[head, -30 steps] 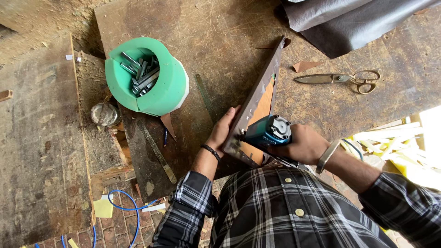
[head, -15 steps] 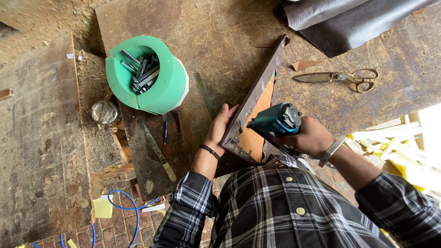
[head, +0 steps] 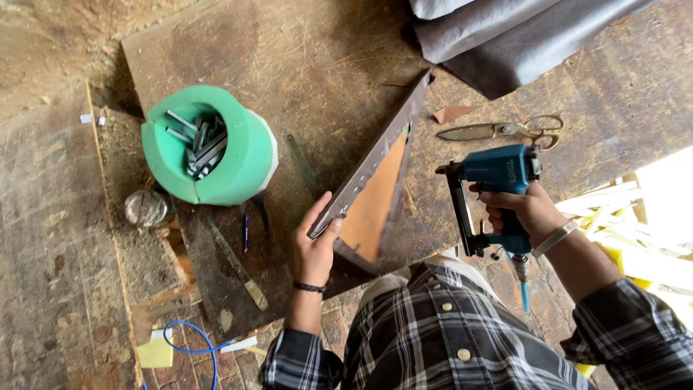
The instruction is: The person staples dark fabric onto a triangular wooden board using a pneumatic staple gun. They repeatedly pull the fabric taut, align the edges, and drive staples along the perimeter to secure the material.
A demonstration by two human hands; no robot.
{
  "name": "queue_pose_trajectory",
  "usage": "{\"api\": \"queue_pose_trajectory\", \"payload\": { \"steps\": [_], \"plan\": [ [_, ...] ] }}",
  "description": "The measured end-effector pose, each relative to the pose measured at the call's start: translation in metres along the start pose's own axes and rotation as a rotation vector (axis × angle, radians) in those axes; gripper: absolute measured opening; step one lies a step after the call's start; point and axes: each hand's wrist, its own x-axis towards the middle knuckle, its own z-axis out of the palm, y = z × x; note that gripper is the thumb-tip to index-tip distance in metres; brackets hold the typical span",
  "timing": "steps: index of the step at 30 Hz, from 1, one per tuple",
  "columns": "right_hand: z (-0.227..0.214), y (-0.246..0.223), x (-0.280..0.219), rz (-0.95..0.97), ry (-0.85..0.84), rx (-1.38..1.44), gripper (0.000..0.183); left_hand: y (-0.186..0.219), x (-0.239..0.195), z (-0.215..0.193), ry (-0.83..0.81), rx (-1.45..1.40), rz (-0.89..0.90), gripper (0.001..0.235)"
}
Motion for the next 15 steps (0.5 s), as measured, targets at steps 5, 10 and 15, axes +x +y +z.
{"api": "queue_pose_trajectory", "payload": {
  "steps": [5,10,15],
  "plan": [
    [-0.037,0.003,-0.001,-0.087,-0.071,0.224,0.044,0.018,0.004,0.030,-0.157,0.700,0.785,0.044],
    [-0.080,0.024,0.001,-0.117,-0.103,0.417,0.045,0.013,-0.027,0.087,-0.595,1.101,0.608,0.049],
    [-0.097,0.043,0.000,-0.072,-0.139,0.570,0.046,0.018,-0.039,0.194,-0.500,0.537,0.433,0.054]
  ]
}}
